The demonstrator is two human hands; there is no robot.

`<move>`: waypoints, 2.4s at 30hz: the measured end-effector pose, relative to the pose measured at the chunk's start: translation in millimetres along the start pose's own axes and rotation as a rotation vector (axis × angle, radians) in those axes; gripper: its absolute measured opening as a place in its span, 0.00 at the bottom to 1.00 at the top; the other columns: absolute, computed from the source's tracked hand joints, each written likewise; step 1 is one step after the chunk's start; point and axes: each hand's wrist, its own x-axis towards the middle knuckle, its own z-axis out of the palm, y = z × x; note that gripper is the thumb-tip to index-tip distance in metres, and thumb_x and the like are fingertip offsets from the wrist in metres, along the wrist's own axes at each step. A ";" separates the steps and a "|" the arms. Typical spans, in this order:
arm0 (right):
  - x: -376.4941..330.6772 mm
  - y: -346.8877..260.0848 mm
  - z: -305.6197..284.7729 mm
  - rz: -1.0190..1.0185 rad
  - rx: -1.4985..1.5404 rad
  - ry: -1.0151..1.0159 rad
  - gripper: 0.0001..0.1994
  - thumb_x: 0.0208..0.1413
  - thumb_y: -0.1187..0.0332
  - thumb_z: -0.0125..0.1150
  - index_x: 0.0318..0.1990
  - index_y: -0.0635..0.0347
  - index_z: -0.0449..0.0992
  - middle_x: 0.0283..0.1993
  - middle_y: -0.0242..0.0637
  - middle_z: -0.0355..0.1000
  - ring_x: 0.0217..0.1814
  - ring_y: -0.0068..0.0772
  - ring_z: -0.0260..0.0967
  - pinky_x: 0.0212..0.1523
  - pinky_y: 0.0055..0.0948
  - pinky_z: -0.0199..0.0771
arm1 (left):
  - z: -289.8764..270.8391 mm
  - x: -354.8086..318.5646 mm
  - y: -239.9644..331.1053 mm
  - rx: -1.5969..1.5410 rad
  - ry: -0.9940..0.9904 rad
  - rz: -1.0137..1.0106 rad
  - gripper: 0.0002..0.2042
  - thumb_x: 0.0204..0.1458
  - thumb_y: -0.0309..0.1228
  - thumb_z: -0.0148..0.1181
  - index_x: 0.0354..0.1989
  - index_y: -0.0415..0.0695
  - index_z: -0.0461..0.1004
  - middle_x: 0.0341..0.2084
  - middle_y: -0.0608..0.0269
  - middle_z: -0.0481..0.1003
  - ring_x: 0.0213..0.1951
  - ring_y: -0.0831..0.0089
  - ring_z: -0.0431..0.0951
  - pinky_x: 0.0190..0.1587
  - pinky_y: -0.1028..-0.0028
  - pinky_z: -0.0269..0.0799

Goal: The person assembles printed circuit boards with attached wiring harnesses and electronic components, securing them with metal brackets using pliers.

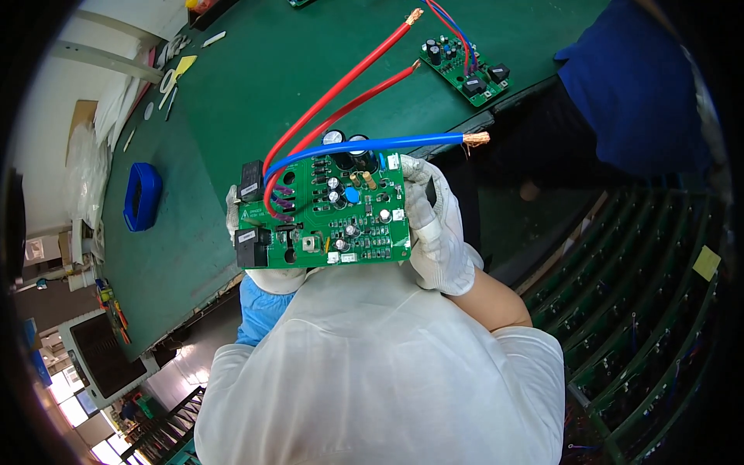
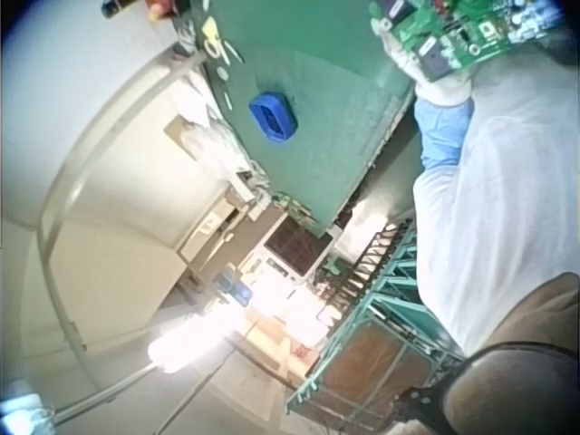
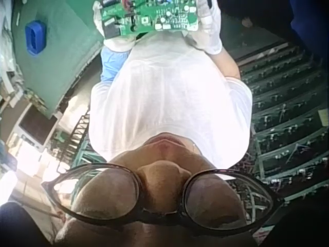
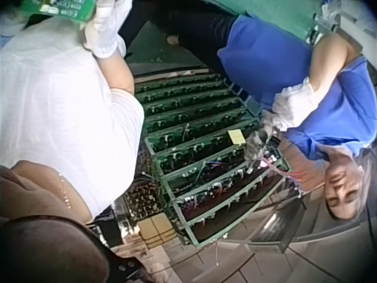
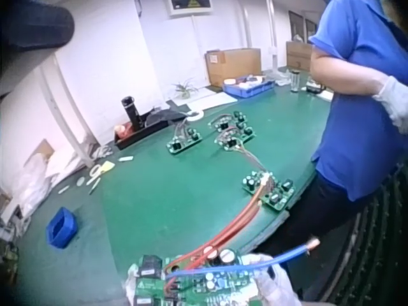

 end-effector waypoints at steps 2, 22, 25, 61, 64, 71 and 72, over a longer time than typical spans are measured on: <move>-0.1 0.6 -2.6 0.011 -0.013 -0.005 0.23 0.60 0.53 0.51 0.54 0.62 0.61 0.50 0.34 0.66 0.52 0.23 0.65 0.52 0.27 0.68 | -0.6 1.5 1.4 0.024 0.004 -0.002 0.22 0.55 0.51 0.46 0.47 0.47 0.71 0.43 0.56 0.74 0.43 0.59 0.75 0.45 0.58 0.73; 5.6 7.2 3.6 0.026 0.054 0.092 0.17 0.63 0.56 0.45 0.52 0.58 0.63 0.49 0.35 0.68 0.51 0.27 0.69 0.51 0.31 0.72 | 1.7 6.0 2.5 -0.015 0.074 -0.048 0.24 0.54 0.53 0.47 0.49 0.47 0.71 0.45 0.56 0.73 0.46 0.56 0.74 0.47 0.53 0.72; 7.7 10.6 0.8 0.005 0.070 0.046 0.17 0.64 0.56 0.44 0.52 0.57 0.63 0.49 0.35 0.68 0.52 0.27 0.68 0.52 0.31 0.71 | 1.9 7.3 2.8 0.039 0.093 -0.068 0.25 0.54 0.54 0.45 0.49 0.47 0.71 0.45 0.55 0.73 0.46 0.56 0.74 0.47 0.53 0.72; 11.5 5.6 7.6 0.057 -0.164 0.128 0.22 0.61 0.51 0.48 0.48 0.64 0.65 0.26 0.33 0.69 0.20 0.14 0.61 0.18 0.14 0.58 | -26.9 26.6 -8.6 0.171 -0.011 -0.149 0.28 0.56 0.53 0.38 0.54 0.44 0.65 0.51 0.49 0.69 0.51 0.53 0.71 0.53 0.53 0.67; 12.5 6.2 8.3 0.054 -0.184 0.074 0.20 0.62 0.53 0.47 0.48 0.63 0.65 0.31 0.32 0.70 0.27 0.14 0.65 0.24 0.15 0.63 | -26.2 26.9 -6.4 0.133 -0.001 -0.141 0.27 0.56 0.53 0.39 0.53 0.44 0.66 0.50 0.50 0.70 0.50 0.54 0.71 0.53 0.54 0.68; 11.9 6.0 4.6 0.022 -0.165 0.116 0.18 0.62 0.58 0.48 0.49 0.63 0.66 0.40 0.32 0.70 0.38 0.17 0.67 0.38 0.19 0.68 | -18.8 25.0 -1.9 0.045 0.024 -0.121 0.26 0.56 0.54 0.40 0.52 0.45 0.67 0.48 0.51 0.71 0.49 0.55 0.72 0.51 0.55 0.69; 11.5 5.5 4.0 0.044 -0.156 0.114 0.18 0.62 0.58 0.48 0.49 0.64 0.66 0.40 0.33 0.70 0.38 0.17 0.67 0.39 0.19 0.68 | -17.2 24.6 -1.6 0.032 0.027 -0.118 0.26 0.55 0.54 0.40 0.52 0.45 0.68 0.48 0.51 0.71 0.48 0.55 0.72 0.51 0.55 0.69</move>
